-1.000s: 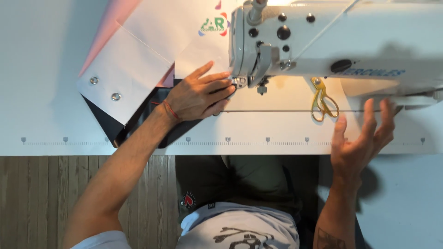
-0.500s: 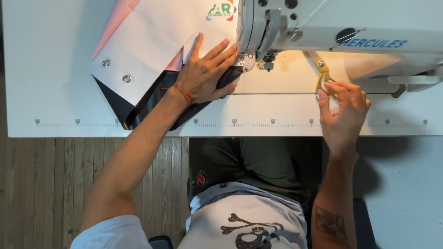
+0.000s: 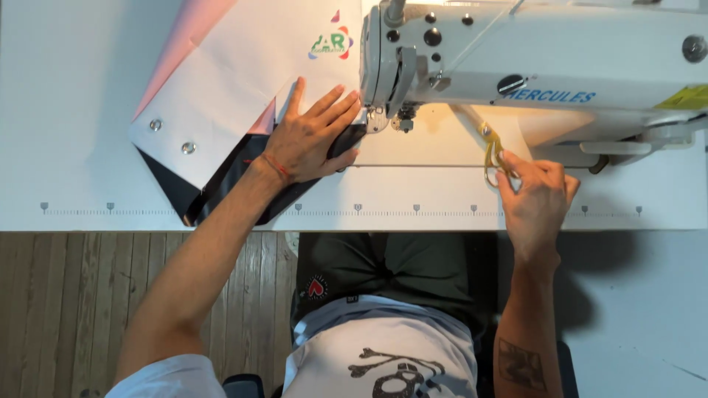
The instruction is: Sewing parts of a printed synthetic leather bag using an industrial sewing machine.
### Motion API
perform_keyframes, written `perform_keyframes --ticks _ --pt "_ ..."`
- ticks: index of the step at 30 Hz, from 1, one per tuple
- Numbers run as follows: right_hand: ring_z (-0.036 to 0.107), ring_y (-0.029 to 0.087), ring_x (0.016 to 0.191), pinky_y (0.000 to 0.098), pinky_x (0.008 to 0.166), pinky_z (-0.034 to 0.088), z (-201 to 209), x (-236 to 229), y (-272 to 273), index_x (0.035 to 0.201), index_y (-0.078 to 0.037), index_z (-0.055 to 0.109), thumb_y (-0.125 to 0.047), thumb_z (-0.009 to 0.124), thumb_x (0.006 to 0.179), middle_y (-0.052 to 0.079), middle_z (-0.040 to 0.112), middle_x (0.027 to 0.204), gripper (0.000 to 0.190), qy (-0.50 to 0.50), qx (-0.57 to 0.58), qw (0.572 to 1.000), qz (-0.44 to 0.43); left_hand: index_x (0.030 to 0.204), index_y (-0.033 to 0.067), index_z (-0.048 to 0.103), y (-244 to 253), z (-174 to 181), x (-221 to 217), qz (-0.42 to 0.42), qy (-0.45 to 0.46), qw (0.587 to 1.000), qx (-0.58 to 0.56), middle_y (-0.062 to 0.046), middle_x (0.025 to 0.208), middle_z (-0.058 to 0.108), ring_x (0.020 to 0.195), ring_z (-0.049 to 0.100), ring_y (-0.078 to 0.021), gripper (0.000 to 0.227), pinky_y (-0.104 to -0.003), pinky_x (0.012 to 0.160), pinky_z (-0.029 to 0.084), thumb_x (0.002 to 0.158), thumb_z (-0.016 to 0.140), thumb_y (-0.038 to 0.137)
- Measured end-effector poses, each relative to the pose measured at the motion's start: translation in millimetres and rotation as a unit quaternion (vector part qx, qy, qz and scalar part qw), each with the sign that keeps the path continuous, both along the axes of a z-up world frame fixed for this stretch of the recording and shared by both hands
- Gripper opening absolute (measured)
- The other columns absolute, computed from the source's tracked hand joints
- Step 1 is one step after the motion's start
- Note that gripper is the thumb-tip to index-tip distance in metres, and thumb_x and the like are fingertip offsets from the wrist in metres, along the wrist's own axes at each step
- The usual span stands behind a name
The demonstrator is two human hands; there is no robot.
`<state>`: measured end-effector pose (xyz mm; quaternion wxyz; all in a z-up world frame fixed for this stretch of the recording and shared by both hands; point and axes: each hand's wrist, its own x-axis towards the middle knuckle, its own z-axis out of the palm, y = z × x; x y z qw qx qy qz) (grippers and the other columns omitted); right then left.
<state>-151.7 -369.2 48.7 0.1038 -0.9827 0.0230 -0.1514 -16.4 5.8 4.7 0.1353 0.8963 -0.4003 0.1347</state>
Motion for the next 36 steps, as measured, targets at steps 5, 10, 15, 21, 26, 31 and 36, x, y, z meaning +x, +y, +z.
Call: perform_keyframes --ticks 5,10,15,21,26,31,36 --pt "0.058 0.024 0.11 0.0424 0.101 0.038 3.3 -14.2 -2.4 0.131 -0.014 0.073 -0.015 0.082 0.089 0.004 0.075 0.11 0.043 0.018 -0.027 0.999 -0.009 0.149 0.0068 0.055 27.4 0.5 -15.0 0.034 0.007 0.999 0.01 -0.011 0.155 0.053 0.148 0.043 -0.0276 0.076 -0.076 0.117 0.016 0.103 0.043 0.066" --pt "0.058 0.024 0.099 0.0388 0.088 0.049 21.0 -24.1 22.9 0.135 -0.012 0.065 -0.007 0.083 0.081 0.007 0.073 0.105 0.057 0.021 0.086 0.996 -0.006 0.148 0.002 0.056 71.5 19.5 -46.0 0.079 0.019 0.996 -0.026 -0.014 0.153 0.056 0.147 0.046 -0.0318 0.073 -0.076 0.117 0.018 0.101 0.051 0.058" --pt "0.069 0.006 0.075 0.0206 0.067 0.055 -10.1 -39.8 59.6 0.136 -0.002 0.059 0.005 0.069 0.088 0.007 0.074 0.094 0.05 0.135 0.41 0.895 0.113 0.125 0.0046 0.072 87.4 20.5 -76.4 0.086 -0.034 0.994 -0.052 -0.012 0.129 0.071 0.128 0.064 -0.0285 0.04 -0.056 0.115 0.043 0.099 0.072 0.034" --pt "0.062 0.013 0.054 0.0234 0.043 0.046 -24.2 -45.5 140.5 0.138 -0.002 0.046 -0.041 0.054 0.106 0.013 0.068 0.075 0.051 0.498 0.687 0.493 0.189 0.113 0.0053 0.074 77.7 31.4 -91.2 0.107 -0.131 0.983 -0.074 -0.006 0.114 0.075 0.11 0.071 -0.0221 0.024 -0.042 0.099 0.058 0.092 0.077 0.018" --pt "0.058 0.015 0.059 0.0276 0.043 0.047 -7.0 -8.7 187.9 0.14 -0.007 0.04 -0.065 0.031 0.099 0.015 0.067 0.082 0.072 0.563 0.676 0.415 0.23 0.112 0.0065 0.075 79.8 30.8 -92.7 0.11 -0.14 0.98 -0.091 -0.006 0.113 0.075 0.108 0.071 -0.0222 0.021 -0.042 0.098 0.059 0.093 0.076 0.016" --pt "0.055 0.014 0.059 0.0283 0.039 0.047 1.7 15.9 214.4 0.138 -0.011 0.04 -0.067 0.026 0.094 0.011 0.061 0.076 0.073 0.539 0.645 0.494 0.222 0.113 0.0063 0.075 83.5 27.2 -93.0 0.111 -0.13 0.98 -0.103 -0.005 0.112 0.074 0.109 0.07 -0.0221 0.022 -0.042 0.098 0.059 0.093 0.075 0.016" --pt "0.04 0.009 0.049 0.0238 0.038 0.033 -8.3 21.0 222.7 0.132 -0.006 0.049 -0.059 0.031 0.106 0.005 0.048 0.066 0.062 0.481 0.672 0.53 0.19 0.114 0.0055 0.074 85.3 29.3 -92.5 0.101 -0.121 0.982 -0.102 -0.006 0.114 0.073 0.11 0.07 -0.0226 0.027 -0.043 0.098 0.058 0.089 0.076 0.017"
